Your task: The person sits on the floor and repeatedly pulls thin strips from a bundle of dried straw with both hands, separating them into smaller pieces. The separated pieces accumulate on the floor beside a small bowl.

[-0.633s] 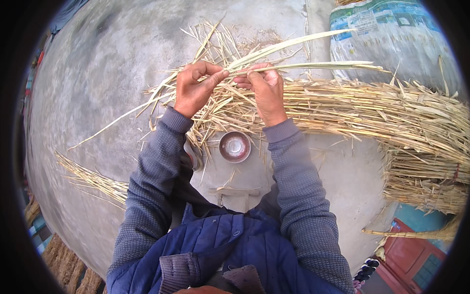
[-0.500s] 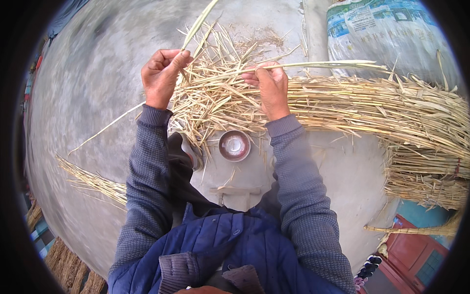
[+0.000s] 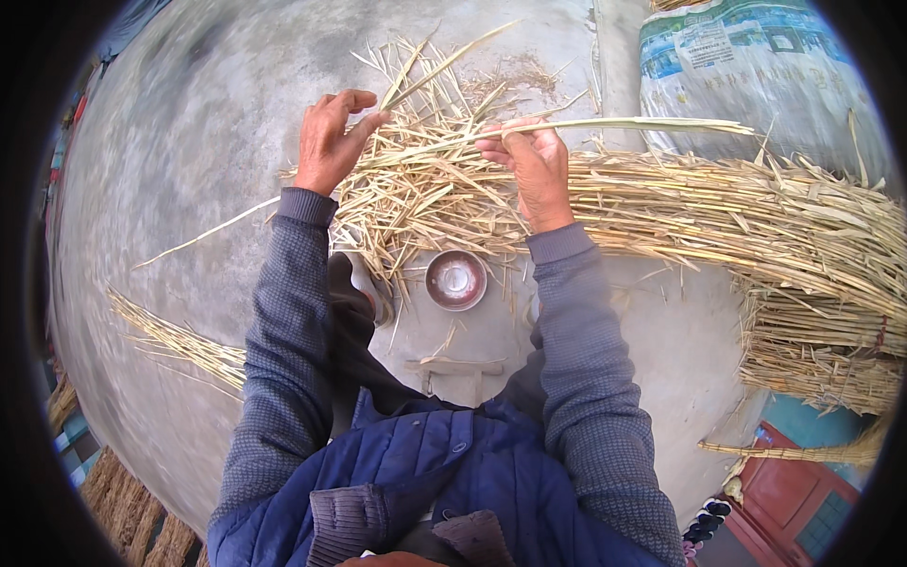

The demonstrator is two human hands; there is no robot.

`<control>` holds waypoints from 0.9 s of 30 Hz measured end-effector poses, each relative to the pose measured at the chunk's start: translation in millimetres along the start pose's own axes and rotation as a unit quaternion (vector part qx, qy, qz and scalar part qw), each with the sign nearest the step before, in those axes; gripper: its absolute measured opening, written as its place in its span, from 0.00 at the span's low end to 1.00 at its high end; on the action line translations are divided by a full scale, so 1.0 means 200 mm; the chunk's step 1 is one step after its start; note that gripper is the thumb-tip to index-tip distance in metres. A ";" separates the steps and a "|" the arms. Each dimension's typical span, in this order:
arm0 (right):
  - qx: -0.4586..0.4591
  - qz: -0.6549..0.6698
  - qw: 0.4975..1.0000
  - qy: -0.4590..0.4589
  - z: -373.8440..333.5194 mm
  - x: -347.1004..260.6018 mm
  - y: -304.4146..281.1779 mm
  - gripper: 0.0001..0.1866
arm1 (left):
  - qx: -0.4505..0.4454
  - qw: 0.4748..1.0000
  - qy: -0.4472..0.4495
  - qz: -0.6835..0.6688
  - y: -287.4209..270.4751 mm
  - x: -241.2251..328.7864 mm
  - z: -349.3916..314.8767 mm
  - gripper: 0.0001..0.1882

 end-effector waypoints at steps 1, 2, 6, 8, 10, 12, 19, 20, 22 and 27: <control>-0.008 -0.002 1.000 0.002 0.00 0.01 0.02 0.07 | -0.047 0.994 0.018 -0.101 0.04 0.05 -0.01 0.14; -0.018 -0.004 1.000 0.003 0.00 0.01 0.04 0.08 | -0.110 0.983 -0.010 -0.147 0.10 0.09 -0.04 0.14; -0.038 -0.002 0.999 0.003 -0.01 0.01 0.09 0.12 | -0.177 0.975 0.000 -0.138 0.16 0.21 -0.08 0.13; -0.020 -0.016 1.000 0.009 -0.01 0.00 0.07 0.12 | -0.195 0.973 -0.032 -0.121 0.15 0.21 -0.08 0.12; 0.000 -0.027 1.000 0.009 -0.01 -0.02 0.04 0.12 | -0.211 0.968 -0.056 -0.126 0.14 0.18 -0.07 0.12; 0.021 -0.035 0.999 0.008 0.00 -0.03 -0.01 0.12 | -0.214 0.970 -0.057 -0.102 0.12 0.14 -0.07 0.12; 0.065 -0.028 0.997 0.010 0.00 -0.03 -0.06 0.09 | -0.272 0.956 -0.066 -0.084 0.15 0.04 -0.08 0.12; 0.070 -0.031 0.997 0.008 0.00 -0.03 -0.06 0.09 | -0.282 0.952 -0.081 -0.088 0.16 0.05 -0.08 0.12; 0.068 -0.026 0.997 0.002 -0.01 -0.03 -0.03 0.08 | -0.259 0.952 -0.066 -0.150 0.18 0.11 -0.08 0.12; 0.049 0.013 0.999 -0.010 -0.05 -0.01 0.05 0.08 | -0.201 0.949 -0.076 -0.229 0.29 0.27 -0.13 0.12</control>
Point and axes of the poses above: each hand's wrist, its own z-axis towards the middle knuckle, its own y-axis out of the palm, x = y × z, the point moved 4 cm from there along z, towards the middle knuckle, and after that the axes turned 12 degrees about -y, right-handed, at the moved point
